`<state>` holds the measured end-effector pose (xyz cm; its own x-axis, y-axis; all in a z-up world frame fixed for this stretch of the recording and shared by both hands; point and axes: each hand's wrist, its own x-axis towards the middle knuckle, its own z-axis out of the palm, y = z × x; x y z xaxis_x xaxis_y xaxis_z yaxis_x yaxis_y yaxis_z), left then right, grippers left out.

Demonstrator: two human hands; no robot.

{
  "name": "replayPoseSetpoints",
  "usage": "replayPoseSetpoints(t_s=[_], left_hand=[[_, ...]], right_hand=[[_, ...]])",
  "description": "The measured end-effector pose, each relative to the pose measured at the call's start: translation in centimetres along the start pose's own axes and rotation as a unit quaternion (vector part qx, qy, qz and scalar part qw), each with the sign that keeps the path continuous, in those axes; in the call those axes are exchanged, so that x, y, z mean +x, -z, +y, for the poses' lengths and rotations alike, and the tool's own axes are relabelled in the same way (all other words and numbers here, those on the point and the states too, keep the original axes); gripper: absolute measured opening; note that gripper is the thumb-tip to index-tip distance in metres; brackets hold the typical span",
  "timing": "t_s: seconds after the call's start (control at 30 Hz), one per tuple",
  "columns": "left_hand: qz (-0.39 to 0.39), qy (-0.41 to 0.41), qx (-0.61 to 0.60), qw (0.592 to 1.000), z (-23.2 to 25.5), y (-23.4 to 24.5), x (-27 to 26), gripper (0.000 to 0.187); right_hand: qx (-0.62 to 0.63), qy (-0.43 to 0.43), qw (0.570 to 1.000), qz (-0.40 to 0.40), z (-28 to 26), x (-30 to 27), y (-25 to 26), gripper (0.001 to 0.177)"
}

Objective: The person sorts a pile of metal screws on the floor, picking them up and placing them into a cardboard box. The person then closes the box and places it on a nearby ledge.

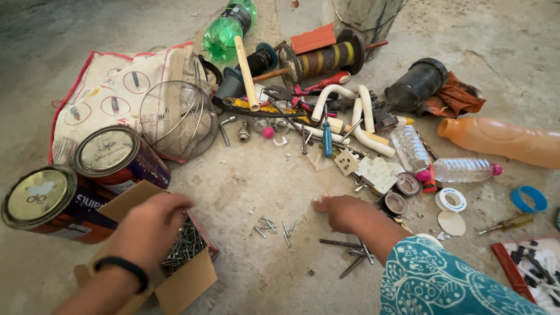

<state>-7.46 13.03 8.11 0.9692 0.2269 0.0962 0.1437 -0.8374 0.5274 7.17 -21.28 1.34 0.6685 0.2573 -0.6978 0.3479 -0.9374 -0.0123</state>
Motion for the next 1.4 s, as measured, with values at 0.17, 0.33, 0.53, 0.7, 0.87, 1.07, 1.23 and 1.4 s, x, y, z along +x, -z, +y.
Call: replayPoseSetpoints(t_s=[0.17,0.33,0.53,0.7,0.87,1.07,1.23,1.4], left_hand=[[-0.094,-0.088,0.002,0.992,5.7,-3.4,-1.2,0.030],[-0.161,-0.028,0.010,0.987,6.4,-8.7,0.3,0.041],[-0.201,0.076,0.130,0.968,6.3,-14.6,0.9,0.031],[-0.177,0.035,0.100,0.979,7.5,-16.1,0.7,0.021],[-0.114,-0.052,0.078,0.989,7.9,-15.5,1.1,0.024],[-0.081,-0.027,0.054,0.995,7.0,-15.5,2.0,0.046],[-0.140,-0.079,0.023,0.987,7.9,-16.7,0.2,0.030],[-0.146,-0.150,-0.025,0.978,9.2,-17.2,0.4,0.033]], right_hand=[[0.027,-0.013,0.999,0.015,0.5,-0.2,-0.3,0.087],[0.006,0.031,0.999,0.023,1.1,0.7,-1.1,0.090],[0.009,0.033,0.999,0.020,1.1,0.5,-0.4,0.087],[0.010,0.013,1.000,0.022,1.1,0.3,-0.2,0.085],[0.000,0.031,0.999,0.036,1.1,0.5,-0.3,0.086],[0.009,0.021,0.999,0.027,1.2,0.1,0.0,0.085],[0.011,0.025,0.999,0.042,1.2,0.0,0.0,0.083],[0.016,0.026,0.998,0.051,1.4,0.3,-0.3,0.082]])
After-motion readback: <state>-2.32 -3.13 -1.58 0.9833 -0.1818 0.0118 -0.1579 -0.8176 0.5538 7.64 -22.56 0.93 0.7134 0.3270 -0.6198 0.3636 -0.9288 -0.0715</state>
